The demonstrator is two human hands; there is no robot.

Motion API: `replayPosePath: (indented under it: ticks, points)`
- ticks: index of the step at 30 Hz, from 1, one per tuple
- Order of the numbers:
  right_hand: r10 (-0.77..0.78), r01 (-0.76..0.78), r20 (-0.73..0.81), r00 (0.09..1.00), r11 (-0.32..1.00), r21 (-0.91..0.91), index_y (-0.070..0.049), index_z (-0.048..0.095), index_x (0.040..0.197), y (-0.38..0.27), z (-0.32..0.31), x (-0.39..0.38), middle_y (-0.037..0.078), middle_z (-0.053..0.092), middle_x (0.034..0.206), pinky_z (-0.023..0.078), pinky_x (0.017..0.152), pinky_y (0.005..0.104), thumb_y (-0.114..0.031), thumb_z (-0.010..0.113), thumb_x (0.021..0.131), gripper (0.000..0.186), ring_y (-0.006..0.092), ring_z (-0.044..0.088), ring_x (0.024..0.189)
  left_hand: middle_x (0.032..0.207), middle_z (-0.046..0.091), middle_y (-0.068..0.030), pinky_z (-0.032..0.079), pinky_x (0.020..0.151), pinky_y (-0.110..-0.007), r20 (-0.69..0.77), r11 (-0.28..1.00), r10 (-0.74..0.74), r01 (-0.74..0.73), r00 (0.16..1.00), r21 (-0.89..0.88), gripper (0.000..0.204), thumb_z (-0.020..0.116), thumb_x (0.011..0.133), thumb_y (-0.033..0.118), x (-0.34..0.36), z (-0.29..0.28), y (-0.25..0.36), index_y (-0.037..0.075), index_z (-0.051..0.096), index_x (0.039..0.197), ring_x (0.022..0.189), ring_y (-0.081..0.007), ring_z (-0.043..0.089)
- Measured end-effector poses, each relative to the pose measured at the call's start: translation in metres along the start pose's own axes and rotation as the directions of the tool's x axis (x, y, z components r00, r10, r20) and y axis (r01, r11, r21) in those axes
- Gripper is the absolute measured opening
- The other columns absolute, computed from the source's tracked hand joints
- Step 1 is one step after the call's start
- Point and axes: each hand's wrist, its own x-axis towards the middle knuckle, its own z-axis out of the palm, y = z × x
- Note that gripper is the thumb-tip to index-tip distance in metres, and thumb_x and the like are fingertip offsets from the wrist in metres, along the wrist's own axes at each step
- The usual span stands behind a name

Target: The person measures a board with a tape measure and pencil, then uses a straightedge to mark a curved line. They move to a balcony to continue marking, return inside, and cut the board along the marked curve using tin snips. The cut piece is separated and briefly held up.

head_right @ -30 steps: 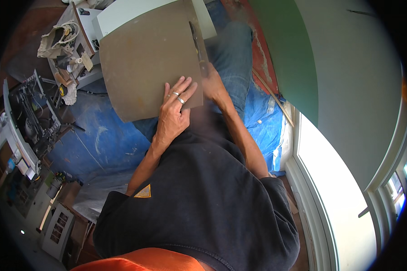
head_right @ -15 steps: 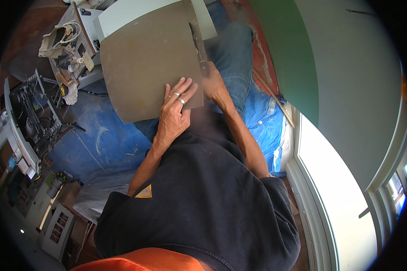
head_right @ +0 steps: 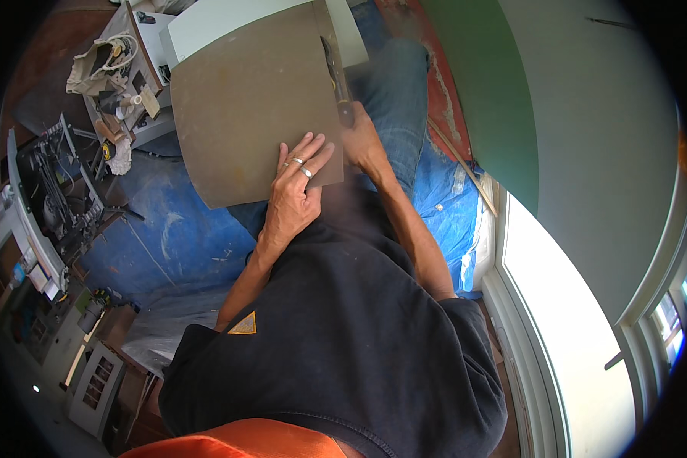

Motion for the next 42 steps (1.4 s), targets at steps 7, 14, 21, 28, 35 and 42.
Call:
replayPosePath:
  ticks: [7, 14, 21, 28, 35, 42]
  points:
    - [-0.031, 0.03, 0.005, 1.0, 0.996, 0.081, 0.003, 0.056, 0.133, 0.007, 0.004, 0.008, 0.017, 0.069, 0.115, 0.053, 0.089, 0.035, -0.028, 0.075, 0.087, 0.058, 0.0212, 0.064, 0.102, 0.144, 0.06, -0.0104, 0.028, 0.121, -0.063, 0.001, 1.0, 0.009, -0.009, 1.0, 0.002, 0.061, 0.062, 0.082, -0.008, -0.002, -0.002, 0.001, 0.013, 0.064, 0.139, 0.141, -0.0325, 0.05]
    - [0.022, -0.024, 0.022, 1.0, 0.998, 0.053, 0.004, 0.055, 0.134, 0.001, 0.002, 0.006, 0.018, 0.07, 0.115, 0.053, 0.091, 0.0354, -0.03, 0.076, 0.086, 0.062, 0.0219, 0.065, 0.104, 0.145, 0.059, -0.0106, 0.028, 0.121, -0.064, 0.02, 1.0, 0.005, -0.005, 1.0, -0.001, 0.061, 0.061, 0.081, -0.008, -0.003, -0.005, 0.002, 0.013, 0.064, 0.139, 0.141, -0.0327, 0.05]
    - [0.016, -0.016, -0.003, 1.0, 1.0, 0.006, 0.005, 0.055, 0.134, -0.002, 0.001, 0.005, 0.018, 0.07, 0.114, 0.053, 0.09, 0.0359, -0.031, 0.076, 0.086, 0.063, 0.0224, 0.065, 0.101, 0.146, 0.059, -0.011, 0.027, 0.123, -0.06, 0.024, 1.0, -0.004, 0.004, 1.0, 0.008, 0.067, 0.054, 0.072, -0.015, -0.003, -0.006, 0.004, 0.007, 0.066, 0.134, 0.144, -0.0314, 0.048]
    - [0.043, -0.044, 0.025, 0.999, 0.998, 0.053, 0.007, 0.051, 0.139, -0.004, 0.001, 0.008, 0.02, 0.069, 0.12, 0.052, 0.094, 0.0367, -0.03, 0.076, 0.085, 0.071, 0.026, 0.065, 0.107, 0.144, 0.061, -0.011, 0.027, 0.123, -0.06, 0.012, 1.0, -0.011, 0.011, 1.0, -0.012, 0.065, 0.054, 0.073, -0.015, -0.006, -0.008, 0.006, 0.007, 0.067, 0.133, 0.143, -0.032, 0.05]
    - [0.004, -0.004, -0.007, 1.0, 1.0, -0.017, 0.004, 0.057, 0.125, -0.003, 0.004, 0.005, 0.02, 0.07, 0.111, 0.051, 0.092, 0.037, -0.021, 0.067, 0.092, 0.043, 0.0251, 0.066, 0.103, 0.146, 0.059, -0.0106, 0.027, 0.122, -0.062, 0.023, 1.0, 0.0, 0.0, 1.0, -0.004, 0.065, 0.057, 0.076, -0.012, -0.006, -0.007, 0.004, 0.01, 0.065, 0.137, 0.143, -0.0325, 0.049]
    - [0.024, -0.027, 0.026, 0.999, 0.994, 0.105, 0.006, 0.054, 0.133, -0.002, 0.007, 0.013, 0.019, 0.069, 0.115, 0.053, 0.09, 0.0365, -0.03, 0.076, 0.086, 0.064, 0.0246, 0.065, 0.103, 0.146, 0.059, -0.0113, 0.027, 0.122, -0.061, 0.019, 1.0, -0.004, 0.004, 1.0, -0.016, 0.066, 0.054, 0.074, -0.013, -0.007, -0.01, 0.008, 0.008, 0.066, 0.135, 0.143, -0.0326, 0.049]
